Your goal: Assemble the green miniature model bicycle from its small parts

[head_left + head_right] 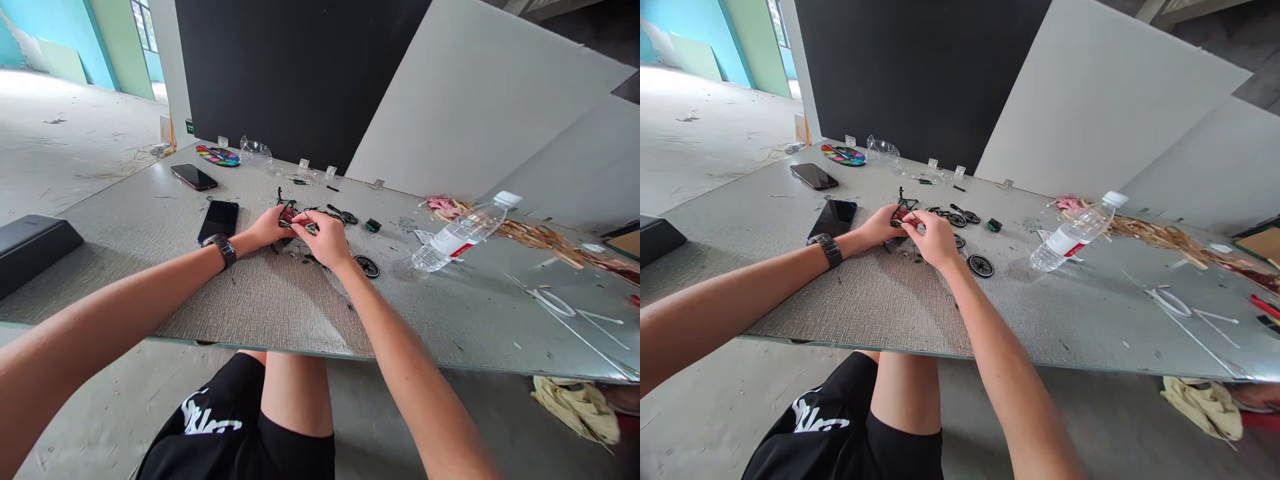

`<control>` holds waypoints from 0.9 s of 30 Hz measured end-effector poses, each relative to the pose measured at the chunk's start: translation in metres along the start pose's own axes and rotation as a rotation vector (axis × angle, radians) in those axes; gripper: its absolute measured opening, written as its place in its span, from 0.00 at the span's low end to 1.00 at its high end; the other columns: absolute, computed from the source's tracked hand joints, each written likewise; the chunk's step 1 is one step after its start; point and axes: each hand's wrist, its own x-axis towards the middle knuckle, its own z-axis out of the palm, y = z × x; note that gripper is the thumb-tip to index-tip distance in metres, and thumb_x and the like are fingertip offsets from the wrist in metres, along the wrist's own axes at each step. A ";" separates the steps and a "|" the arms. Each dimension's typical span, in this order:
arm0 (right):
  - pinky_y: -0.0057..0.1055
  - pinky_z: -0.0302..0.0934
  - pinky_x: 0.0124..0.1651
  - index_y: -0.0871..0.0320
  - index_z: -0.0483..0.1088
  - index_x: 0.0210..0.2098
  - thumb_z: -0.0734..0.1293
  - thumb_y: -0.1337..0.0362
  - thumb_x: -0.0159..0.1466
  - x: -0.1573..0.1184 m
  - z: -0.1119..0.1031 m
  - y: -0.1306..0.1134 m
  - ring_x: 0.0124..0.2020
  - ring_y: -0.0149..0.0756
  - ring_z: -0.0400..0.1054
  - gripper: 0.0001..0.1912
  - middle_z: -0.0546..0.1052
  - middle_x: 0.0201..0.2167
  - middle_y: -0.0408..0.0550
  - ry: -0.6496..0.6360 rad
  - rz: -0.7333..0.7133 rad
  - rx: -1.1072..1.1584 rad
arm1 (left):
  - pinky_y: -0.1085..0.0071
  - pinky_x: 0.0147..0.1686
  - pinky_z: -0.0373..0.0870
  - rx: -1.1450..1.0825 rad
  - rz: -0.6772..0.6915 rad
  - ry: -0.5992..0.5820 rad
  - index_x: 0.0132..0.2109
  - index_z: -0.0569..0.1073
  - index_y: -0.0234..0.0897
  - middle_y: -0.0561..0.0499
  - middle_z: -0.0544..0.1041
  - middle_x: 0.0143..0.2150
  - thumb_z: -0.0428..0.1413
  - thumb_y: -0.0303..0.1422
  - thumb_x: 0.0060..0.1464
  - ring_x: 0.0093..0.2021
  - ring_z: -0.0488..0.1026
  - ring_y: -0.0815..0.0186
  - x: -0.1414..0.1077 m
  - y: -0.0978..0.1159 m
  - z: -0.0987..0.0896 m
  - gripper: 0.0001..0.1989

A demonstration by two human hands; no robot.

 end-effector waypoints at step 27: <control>0.36 0.64 0.43 0.54 0.79 0.46 0.67 0.59 0.70 0.000 -0.002 -0.001 0.37 0.39 0.75 0.11 0.84 0.39 0.47 -0.037 0.015 -0.026 | 0.64 0.40 0.66 0.152 0.022 -0.068 0.39 0.69 0.36 0.47 0.78 0.41 0.66 0.35 0.48 0.40 0.73 0.62 0.001 -0.002 0.000 0.15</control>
